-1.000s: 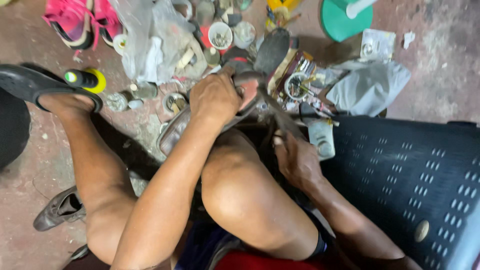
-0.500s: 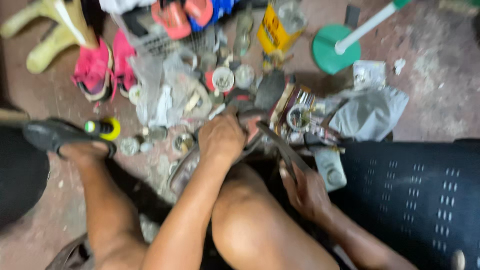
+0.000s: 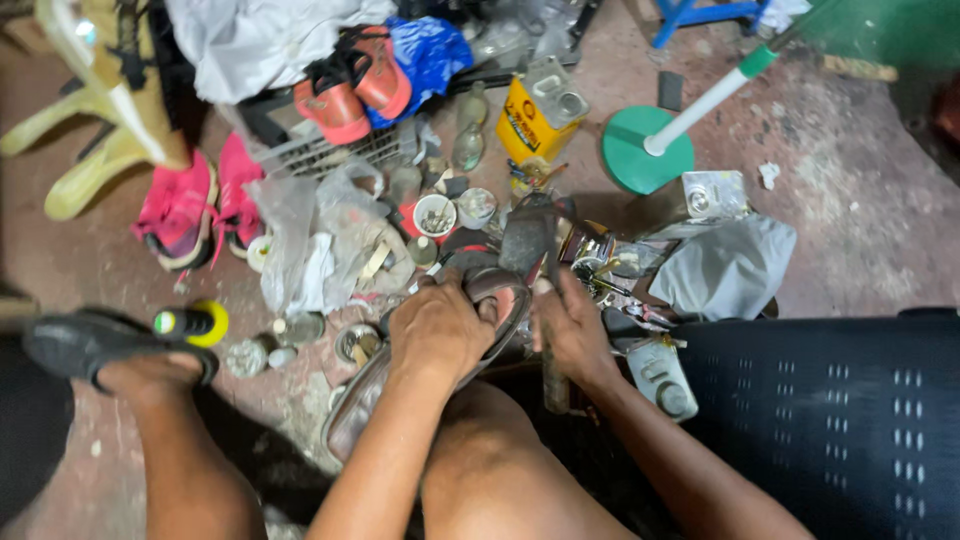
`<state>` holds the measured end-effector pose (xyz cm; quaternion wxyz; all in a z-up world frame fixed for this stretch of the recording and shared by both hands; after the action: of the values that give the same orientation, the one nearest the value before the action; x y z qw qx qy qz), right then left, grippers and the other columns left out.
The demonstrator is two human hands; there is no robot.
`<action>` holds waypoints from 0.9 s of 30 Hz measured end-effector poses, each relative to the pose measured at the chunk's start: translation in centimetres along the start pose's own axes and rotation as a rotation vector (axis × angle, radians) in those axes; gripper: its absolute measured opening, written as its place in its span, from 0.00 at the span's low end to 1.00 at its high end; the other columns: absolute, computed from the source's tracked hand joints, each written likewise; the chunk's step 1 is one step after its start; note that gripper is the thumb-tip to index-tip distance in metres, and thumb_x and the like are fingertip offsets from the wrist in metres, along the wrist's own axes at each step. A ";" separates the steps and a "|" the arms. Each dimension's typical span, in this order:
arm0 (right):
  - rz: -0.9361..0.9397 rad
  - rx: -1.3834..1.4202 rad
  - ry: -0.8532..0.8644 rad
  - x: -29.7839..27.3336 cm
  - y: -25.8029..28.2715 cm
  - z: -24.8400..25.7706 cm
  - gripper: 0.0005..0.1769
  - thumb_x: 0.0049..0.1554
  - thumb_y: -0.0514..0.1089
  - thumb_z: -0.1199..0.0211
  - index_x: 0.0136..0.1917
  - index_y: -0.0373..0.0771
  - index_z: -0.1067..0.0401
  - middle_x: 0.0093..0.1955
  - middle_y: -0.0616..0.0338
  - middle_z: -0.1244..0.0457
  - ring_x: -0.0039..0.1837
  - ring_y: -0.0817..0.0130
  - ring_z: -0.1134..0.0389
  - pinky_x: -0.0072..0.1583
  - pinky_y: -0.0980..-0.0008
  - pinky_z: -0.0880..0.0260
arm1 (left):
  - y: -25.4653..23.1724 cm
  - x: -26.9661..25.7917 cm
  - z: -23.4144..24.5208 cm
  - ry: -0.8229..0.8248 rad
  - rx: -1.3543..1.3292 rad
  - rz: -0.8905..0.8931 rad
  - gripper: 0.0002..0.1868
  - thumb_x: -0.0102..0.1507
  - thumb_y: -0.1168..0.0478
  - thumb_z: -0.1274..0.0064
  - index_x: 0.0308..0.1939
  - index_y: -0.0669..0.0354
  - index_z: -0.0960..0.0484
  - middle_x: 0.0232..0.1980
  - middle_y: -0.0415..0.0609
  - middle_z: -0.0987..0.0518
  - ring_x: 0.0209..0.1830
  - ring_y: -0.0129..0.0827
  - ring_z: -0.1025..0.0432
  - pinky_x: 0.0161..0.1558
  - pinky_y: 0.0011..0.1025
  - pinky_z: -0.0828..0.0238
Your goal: The person repairs a brown leather shoe by first using a hammer and a metal tool to work on the sole. They then select a nail from a container and use a screwdriver to drive it into the shoe's sole.
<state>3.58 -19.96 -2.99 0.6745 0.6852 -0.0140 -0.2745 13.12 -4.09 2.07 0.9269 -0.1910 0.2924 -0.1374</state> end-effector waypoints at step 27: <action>0.212 -0.187 0.185 -1.1 1.5 -0.1 0.12 0.69 0.46 0.43 0.54 0.38 0.41 0.40 0.64 0.42 0.35 0.77 0.40 0.37 0.75 0.37 | 0.4 2.2 -2.8 0.197 0.044 -0.006 0.44 0.55 0.26 0.48 0.53 0.63 0.18 0.56 0.58 0.19 0.60 0.46 0.26 0.60 0.41 0.30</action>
<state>3.19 -19.60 -1.24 0.7588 0.6366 0.0016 -0.1376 13.25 -5.29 -1.32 0.8971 -0.1571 0.3785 -0.1648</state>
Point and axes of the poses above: each hand's wrist, its own x-axis towards the middle knuckle, its own z-axis out of the back of the hand, y = z × x, the point moved 10 cm from there along x, towards the middle knuckle
